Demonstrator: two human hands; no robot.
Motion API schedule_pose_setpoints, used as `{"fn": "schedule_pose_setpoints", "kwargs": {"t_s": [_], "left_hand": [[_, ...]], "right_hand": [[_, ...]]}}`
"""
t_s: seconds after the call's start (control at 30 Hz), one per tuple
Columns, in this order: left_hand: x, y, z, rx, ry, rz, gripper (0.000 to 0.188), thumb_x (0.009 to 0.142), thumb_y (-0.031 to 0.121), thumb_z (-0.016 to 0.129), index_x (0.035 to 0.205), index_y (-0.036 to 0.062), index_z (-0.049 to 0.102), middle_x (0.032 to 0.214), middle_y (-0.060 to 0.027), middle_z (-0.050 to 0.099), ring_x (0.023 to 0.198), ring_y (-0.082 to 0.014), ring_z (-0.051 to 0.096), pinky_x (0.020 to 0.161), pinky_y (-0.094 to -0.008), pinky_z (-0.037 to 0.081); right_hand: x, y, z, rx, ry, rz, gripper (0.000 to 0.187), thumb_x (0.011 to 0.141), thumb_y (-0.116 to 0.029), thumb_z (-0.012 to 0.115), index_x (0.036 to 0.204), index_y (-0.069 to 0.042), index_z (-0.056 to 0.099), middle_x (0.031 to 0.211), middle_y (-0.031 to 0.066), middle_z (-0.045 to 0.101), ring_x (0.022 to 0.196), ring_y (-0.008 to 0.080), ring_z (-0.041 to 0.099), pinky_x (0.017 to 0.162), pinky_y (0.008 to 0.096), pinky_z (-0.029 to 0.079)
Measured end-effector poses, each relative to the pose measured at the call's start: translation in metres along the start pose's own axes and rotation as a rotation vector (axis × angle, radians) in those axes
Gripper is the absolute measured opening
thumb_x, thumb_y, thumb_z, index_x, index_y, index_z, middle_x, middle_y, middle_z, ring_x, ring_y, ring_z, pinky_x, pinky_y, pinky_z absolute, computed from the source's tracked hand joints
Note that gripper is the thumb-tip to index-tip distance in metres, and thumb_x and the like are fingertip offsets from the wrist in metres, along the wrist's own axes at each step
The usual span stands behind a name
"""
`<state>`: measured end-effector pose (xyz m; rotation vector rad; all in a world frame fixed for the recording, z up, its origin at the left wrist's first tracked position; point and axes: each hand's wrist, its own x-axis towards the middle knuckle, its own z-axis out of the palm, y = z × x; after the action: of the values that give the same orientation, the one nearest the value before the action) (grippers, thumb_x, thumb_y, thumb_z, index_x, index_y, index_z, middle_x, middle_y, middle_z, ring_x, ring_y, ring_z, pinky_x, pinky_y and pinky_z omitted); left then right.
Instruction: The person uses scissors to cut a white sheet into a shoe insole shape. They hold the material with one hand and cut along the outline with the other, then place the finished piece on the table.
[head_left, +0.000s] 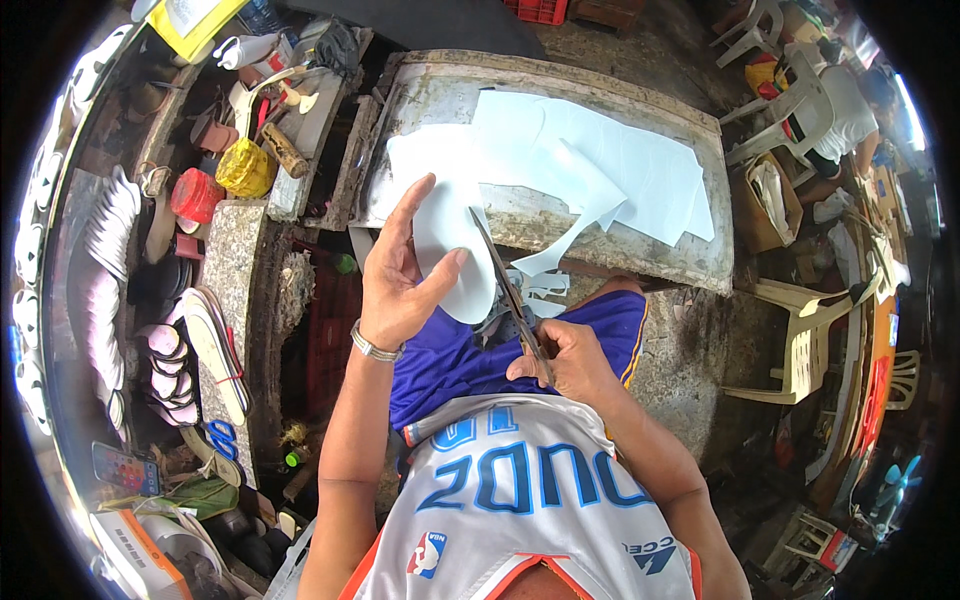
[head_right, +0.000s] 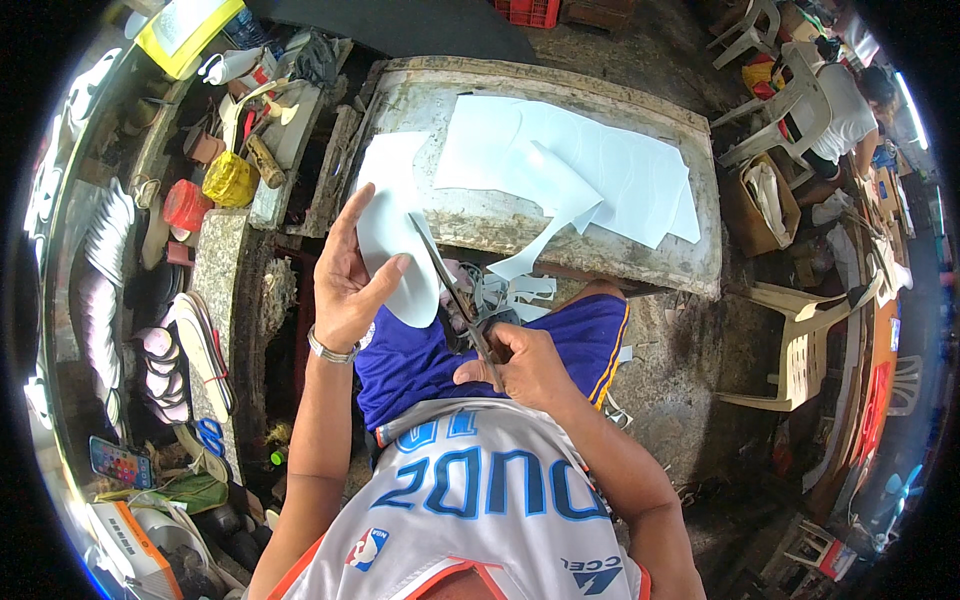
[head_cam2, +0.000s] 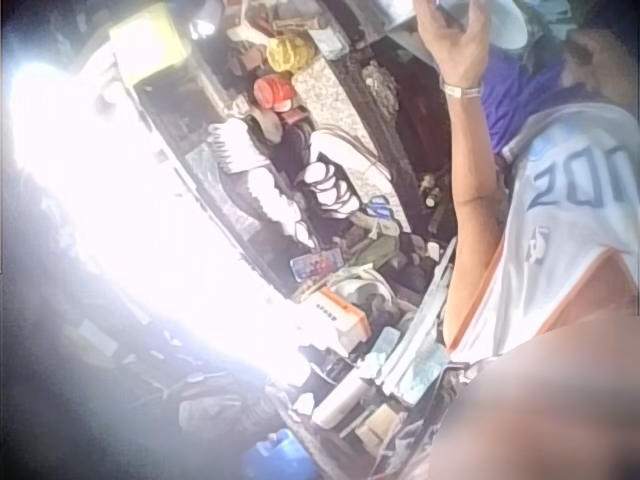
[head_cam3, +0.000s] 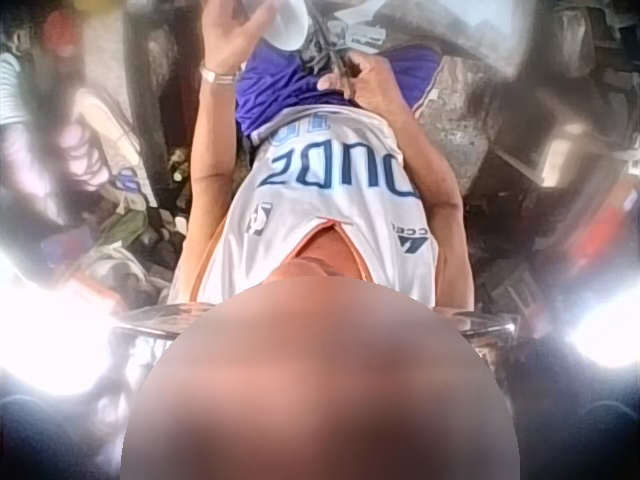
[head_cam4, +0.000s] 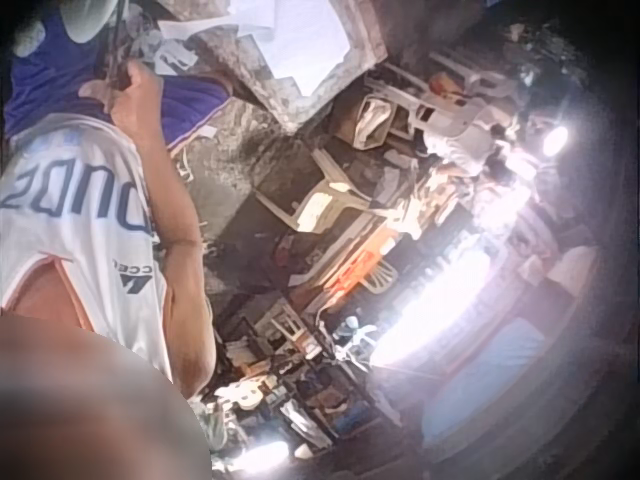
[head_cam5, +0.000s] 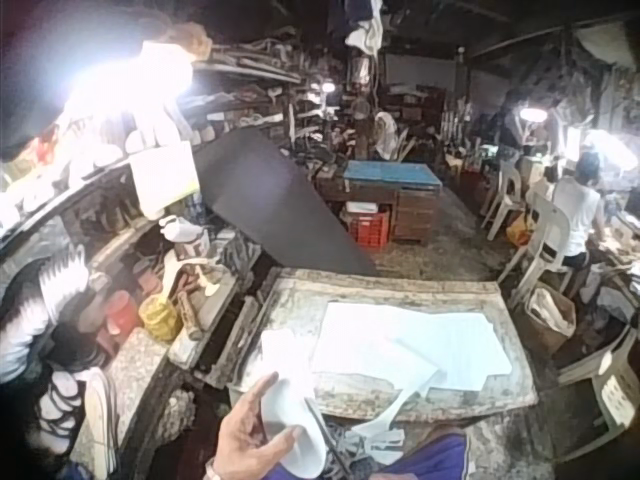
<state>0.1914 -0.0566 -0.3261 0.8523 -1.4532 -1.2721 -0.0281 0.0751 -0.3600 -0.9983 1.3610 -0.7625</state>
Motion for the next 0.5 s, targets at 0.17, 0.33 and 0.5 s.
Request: {"fn": "schedule_pose_setpoints", "kwargs": {"t_s": [0.17, 0.33, 0.5], "left_hand": [[0.004, 0.0, -0.002, 0.03, -0.02, 0.022, 0.082, 0.089, -0.002, 0.078, 0.162, -0.0031, 0.04, 0.163, -0.0167, 0.047, 0.145, -0.0201, 0.049, 0.117, -0.0335, 0.043], [0.02, 0.001, -0.012, -0.121, 0.086, -0.124, 0.055, 0.098, 0.001, 0.073, 0.151, -0.0037, 0.057, 0.147, -0.0122, 0.064, 0.128, -0.0141, 0.061, 0.106, -0.0292, 0.051], [0.016, 0.0, -0.007, -0.082, 0.092, -0.139, 0.052, 0.096, 0.0, 0.075, 0.146, -0.0029, 0.062, 0.137, -0.009, 0.071, 0.104, -0.0088, 0.068, 0.094, -0.0266, 0.056]], "right_hand": [[-0.004, -0.005, -0.001, -0.056, 0.016, -0.003, 0.049, 0.075, -0.035, 0.1, 0.076, -0.004, 0.063, 0.066, -0.0073, 0.051, 0.064, 0.0045, 0.042, 0.055, 0.0271, 0.033], [-0.006, 0.001, -0.003, -0.071, -0.013, 0.05, 0.049, 0.075, -0.036, 0.1, 0.077, -0.005, 0.063, 0.066, -0.0059, 0.053, 0.064, 0.005, 0.043, 0.055, 0.0277, 0.034], [-0.001, 0.021, 0.001, 0.045, -0.05, 0.008, 0.053, 0.076, -0.044, 0.099, 0.084, -0.005, 0.064, 0.07, -0.0043, 0.056, 0.066, 0.0047, 0.047, 0.057, 0.026, 0.038]]}}
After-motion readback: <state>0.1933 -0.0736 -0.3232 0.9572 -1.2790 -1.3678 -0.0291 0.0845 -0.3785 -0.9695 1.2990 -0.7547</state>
